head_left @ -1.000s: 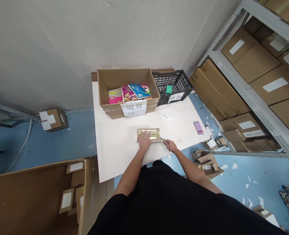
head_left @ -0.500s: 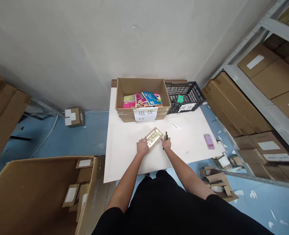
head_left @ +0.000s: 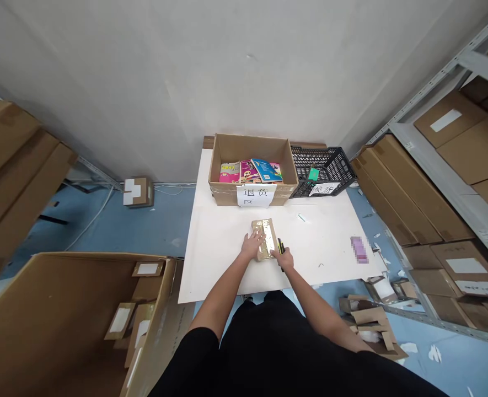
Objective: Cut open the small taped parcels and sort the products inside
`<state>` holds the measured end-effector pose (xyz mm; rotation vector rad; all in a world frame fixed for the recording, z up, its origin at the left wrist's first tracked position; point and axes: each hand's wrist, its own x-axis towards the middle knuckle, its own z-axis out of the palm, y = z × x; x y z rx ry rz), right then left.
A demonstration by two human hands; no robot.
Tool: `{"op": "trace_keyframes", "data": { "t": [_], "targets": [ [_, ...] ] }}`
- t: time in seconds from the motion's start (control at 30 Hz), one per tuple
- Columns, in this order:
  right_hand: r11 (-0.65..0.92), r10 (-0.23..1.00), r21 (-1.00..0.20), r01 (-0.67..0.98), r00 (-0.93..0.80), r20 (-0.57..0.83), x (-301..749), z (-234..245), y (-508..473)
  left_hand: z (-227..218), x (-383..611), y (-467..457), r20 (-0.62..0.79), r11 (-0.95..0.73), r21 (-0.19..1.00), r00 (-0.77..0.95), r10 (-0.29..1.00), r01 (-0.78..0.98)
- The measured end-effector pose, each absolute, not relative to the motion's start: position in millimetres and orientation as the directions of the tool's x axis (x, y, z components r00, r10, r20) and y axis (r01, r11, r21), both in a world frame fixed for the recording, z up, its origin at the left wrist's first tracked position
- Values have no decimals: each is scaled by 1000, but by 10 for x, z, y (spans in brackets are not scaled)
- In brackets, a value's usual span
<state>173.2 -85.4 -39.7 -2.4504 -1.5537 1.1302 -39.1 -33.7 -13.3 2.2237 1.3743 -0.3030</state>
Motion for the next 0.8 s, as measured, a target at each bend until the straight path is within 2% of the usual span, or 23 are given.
{"op": "trace_keyframes", "data": {
  "t": [0.07,0.17,0.23,0.33,0.4,0.57,0.8],
  "targets": [
    [-599,751,-349,721,354,-558,1711,-374,-737,-174,-295,-400,-465,-269,244,355,811,932],
    [-625,753,-304,719,452,-477,1737,-228,-316,-168,-118,-515,-468,-173,217,257,846,961],
    [-624,770,-357,695,466,-437,1825,-144,-106,-147,-43,-570,-441,-160,234,252,861,959],
    [-618,784,-505,603,426,-451,2052,-125,-149,-175,-45,-631,-384,-162,281,266,884,946],
    [-607,791,-553,571,366,-490,2216,-163,-366,-254,-92,-680,-374,-184,313,299,878,932],
    [-568,777,-466,678,254,-576,2460,-209,-716,-515,-158,-800,-319,-204,360,326,890,910],
    [-428,799,-405,808,128,-588,2377,-113,-345,-613,-154,-818,-260,-205,392,322,910,897]
  ]
}}
